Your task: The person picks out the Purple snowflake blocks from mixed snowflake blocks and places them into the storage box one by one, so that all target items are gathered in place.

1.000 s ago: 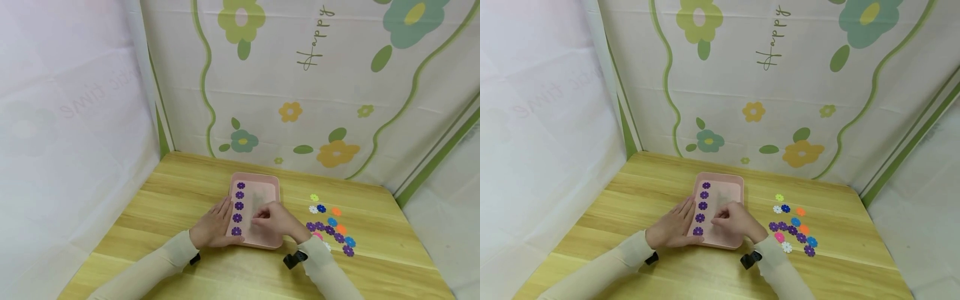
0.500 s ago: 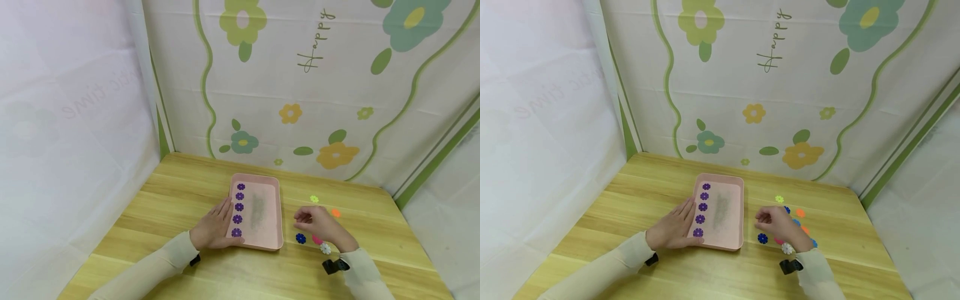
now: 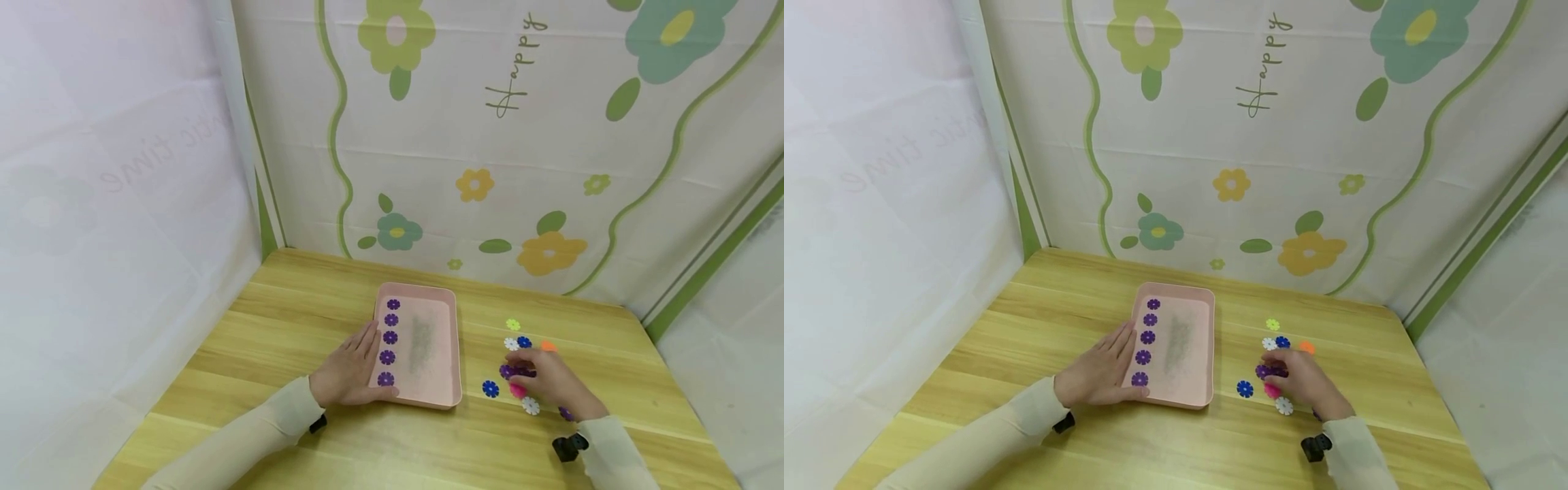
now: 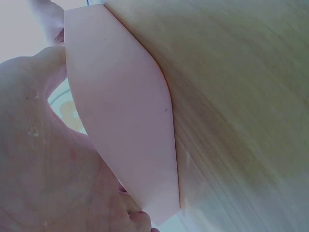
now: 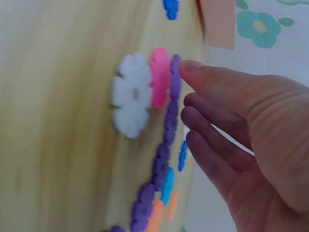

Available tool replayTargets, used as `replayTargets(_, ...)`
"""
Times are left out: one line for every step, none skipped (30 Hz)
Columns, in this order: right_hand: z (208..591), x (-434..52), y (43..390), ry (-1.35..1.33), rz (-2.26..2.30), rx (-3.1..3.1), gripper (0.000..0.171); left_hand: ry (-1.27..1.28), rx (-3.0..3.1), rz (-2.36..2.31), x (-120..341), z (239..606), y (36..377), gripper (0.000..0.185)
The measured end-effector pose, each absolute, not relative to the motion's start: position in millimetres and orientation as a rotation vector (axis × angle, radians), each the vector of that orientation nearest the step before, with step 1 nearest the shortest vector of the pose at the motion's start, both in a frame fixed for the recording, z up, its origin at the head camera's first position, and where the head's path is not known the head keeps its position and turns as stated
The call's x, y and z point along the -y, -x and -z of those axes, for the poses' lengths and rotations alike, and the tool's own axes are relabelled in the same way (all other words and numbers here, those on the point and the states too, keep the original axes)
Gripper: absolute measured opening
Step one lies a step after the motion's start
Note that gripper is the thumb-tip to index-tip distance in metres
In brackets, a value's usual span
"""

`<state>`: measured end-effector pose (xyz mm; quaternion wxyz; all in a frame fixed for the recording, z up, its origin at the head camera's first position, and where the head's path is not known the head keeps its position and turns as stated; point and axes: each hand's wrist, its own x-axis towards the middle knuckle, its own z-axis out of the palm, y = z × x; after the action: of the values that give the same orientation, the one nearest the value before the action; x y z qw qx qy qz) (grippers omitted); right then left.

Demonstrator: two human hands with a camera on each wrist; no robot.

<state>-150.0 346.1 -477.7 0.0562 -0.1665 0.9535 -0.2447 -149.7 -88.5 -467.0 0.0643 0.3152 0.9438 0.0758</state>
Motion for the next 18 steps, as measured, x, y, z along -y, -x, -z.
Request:
replayTargets(480,-346,150,0.507,0.744,-2.9,0.036,-0.95,-2.849,-0.225,88,467,150,0.115)
replayTargets(482,-345,151,0.5,0.75,-2.905,0.035,-0.948,-2.848,-0.226,88,467,150,0.115)
replayTargets(484,-344,151,0.491,0.757,-2.907,0.034,-0.947,-2.847,-0.227,88,467,150,0.115)
replayTargets(486,-344,152,0.478,0.766,-2.907,0.033,-0.946,-2.846,-0.231,88,467,150,0.115)
replayTargets(487,-344,153,0.471,0.77,-2.908,0.032,-0.942,-2.844,-0.228,88,466,150,0.115)
replayTargets(489,-344,154,0.459,0.774,-2.907,0.032,-0.941,-2.844,-0.229,88,467,150,0.115)
replayTargets(489,-344,155,0.447,0.781,-2.903,0.032,-0.938,-2.842,-0.231,88,467,150,0.115)
replayTargets(490,-343,155,0.426,0.786,-2.899,0.032,-0.934,-2.84,-0.23,87,467,150,0.115)
replayTargets(490,-343,156,0.416,0.79,-2.894,0.032,-0.931,-2.838,-0.225,87,467,151,0.115)
replayTargets(491,-343,157,0.41,0.792,-2.889,0.032,-0.93,-2.836,-0.225,87,468,151,0.115)
replayTargets(491,-343,158,0.408,0.792,-2.883,0.031,-0.931,-2.836,-0.227,87,468,151,0.116)
replayTargets(490,-342,159,0.407,0.8,-2.874,0.029,-0.934,-2.838,-0.228,87,469,150,0.116)
replayTargets(490,-342,160,0.409,0.814,-2.859,0.025,-0.937,-2.84,-0.225,87,470,150,0.115)
replayTargets(489,-342,161,0.418,0.832,-2.843,0.021,-0.942,-2.844,-0.217,88,470,151,0.115)
replayTargets(489,-341,162,0.432,0.847,-2.829,0.016,-0.948,-2.85,-0.218,88,471,151,0.116)
replayTargets(488,-341,163,0.452,0.857,-2.817,0.011,-0.958,-2.859,-0.219,88,473,151,0.117)
replayTargets(486,-341,164,0.47,0.864,-2.807,0.005,-0.963,-2.864,-0.227,88,473,151,0.117)
replayTargets(484,-340,165,0.484,0.87,-2.799,0.002,-0.97,-2.872,-0.221,89,474,151,0.118)
